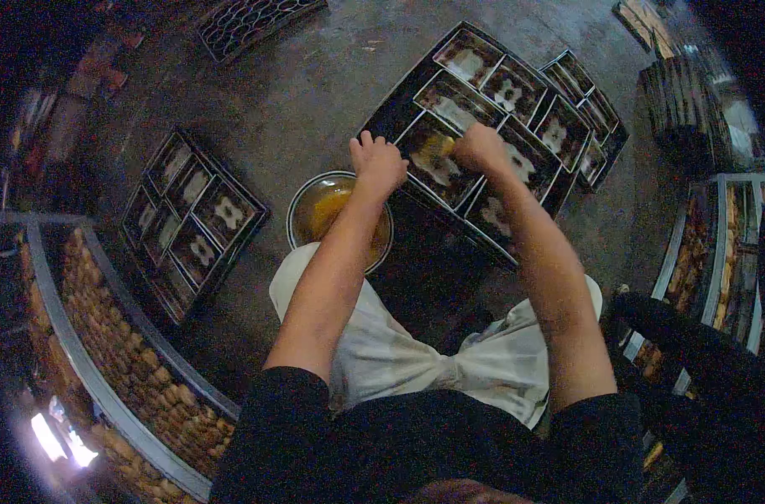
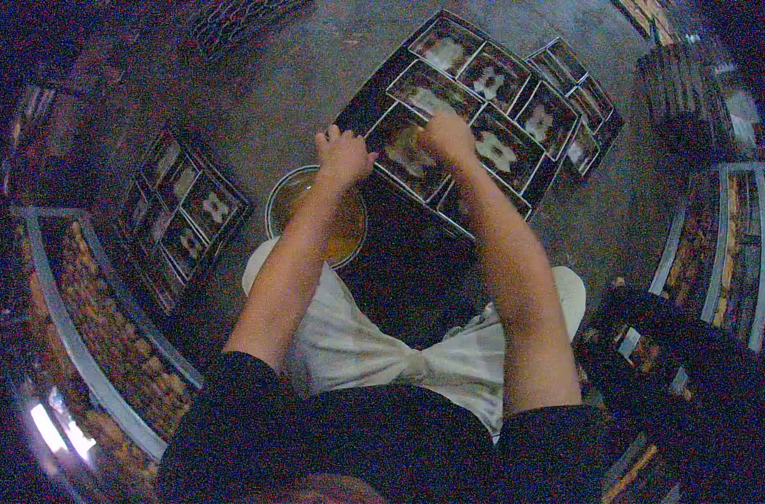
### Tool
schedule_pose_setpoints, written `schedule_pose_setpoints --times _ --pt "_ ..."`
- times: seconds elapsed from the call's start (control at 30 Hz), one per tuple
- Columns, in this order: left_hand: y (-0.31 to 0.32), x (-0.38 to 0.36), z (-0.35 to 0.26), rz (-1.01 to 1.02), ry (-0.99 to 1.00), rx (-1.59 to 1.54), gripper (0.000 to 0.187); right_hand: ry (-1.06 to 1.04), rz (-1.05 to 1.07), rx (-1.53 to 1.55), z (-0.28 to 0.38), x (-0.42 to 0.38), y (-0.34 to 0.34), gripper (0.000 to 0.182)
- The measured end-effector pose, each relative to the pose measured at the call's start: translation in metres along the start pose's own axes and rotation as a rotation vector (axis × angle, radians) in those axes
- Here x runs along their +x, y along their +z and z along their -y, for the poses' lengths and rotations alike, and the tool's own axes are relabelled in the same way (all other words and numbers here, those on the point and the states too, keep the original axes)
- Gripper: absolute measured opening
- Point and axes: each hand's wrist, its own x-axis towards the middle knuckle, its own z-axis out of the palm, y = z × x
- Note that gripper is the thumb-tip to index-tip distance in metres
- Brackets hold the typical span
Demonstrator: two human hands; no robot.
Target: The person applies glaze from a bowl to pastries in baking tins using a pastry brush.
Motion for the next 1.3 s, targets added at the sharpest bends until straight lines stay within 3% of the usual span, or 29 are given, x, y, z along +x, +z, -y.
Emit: schedule_pose_setpoints --times 0.17,0.3,0.33,0.47,0.8,0.9,1.03,1.1,1.17,1.3 --pt "-0.001 -0.002 -0.007 -0.018 0.02 0.011 0.045 0.01 0.061 -0.217 -0.026 -0.005 -0.018 0.028" --pt "-0.007 -0.013 -0.002 0.025 0.007 0.005 0.039 -0.014 0.092 -0.145 -0.006 0.013 0.006 0.033" --pt "-0.002 -0.009 0.0 0.008 0.002 -0.003 0.038 -0.039 -0.045 0.021 -0.001 0.018 0.008 0.039" --pt "0.008 -0.004 0.003 -0.024 -0.005 -0.024 0.037 0.1 -0.133 0.253 0.018 0.032 0.009 0.043" --pt "-0.003 -0.01 -0.001 0.009 0.004 0.059 0.042 -0.083 0.075 -0.263 -0.022 0.007 -0.018 0.027" --pt "-0.004 -0.01 -0.001 0.011 0.008 0.051 0.042 -0.107 0.033 -0.26 -0.005 0.008 -0.007 0.023" --pt "-0.009 -0.013 -0.001 0.036 0.005 0.025 0.041 -0.434 0.279 -0.287 0.013 0.02 0.017 0.03" --pt "-0.007 -0.014 0.001 0.04 0.001 0.013 0.041 -0.363 0.318 -0.299 0.019 0.022 0.022 0.029" --pt "-0.003 -0.012 0.003 0.013 0.001 0.003 0.042 -0.385 0.309 -0.348 0.02 0.018 0.003 0.026" --pt "-0.001 -0.014 0.004 -0.026 0.006 -0.015 0.043 -0.182 -0.009 -0.38 0.02 -0.009 -0.018 0.02"
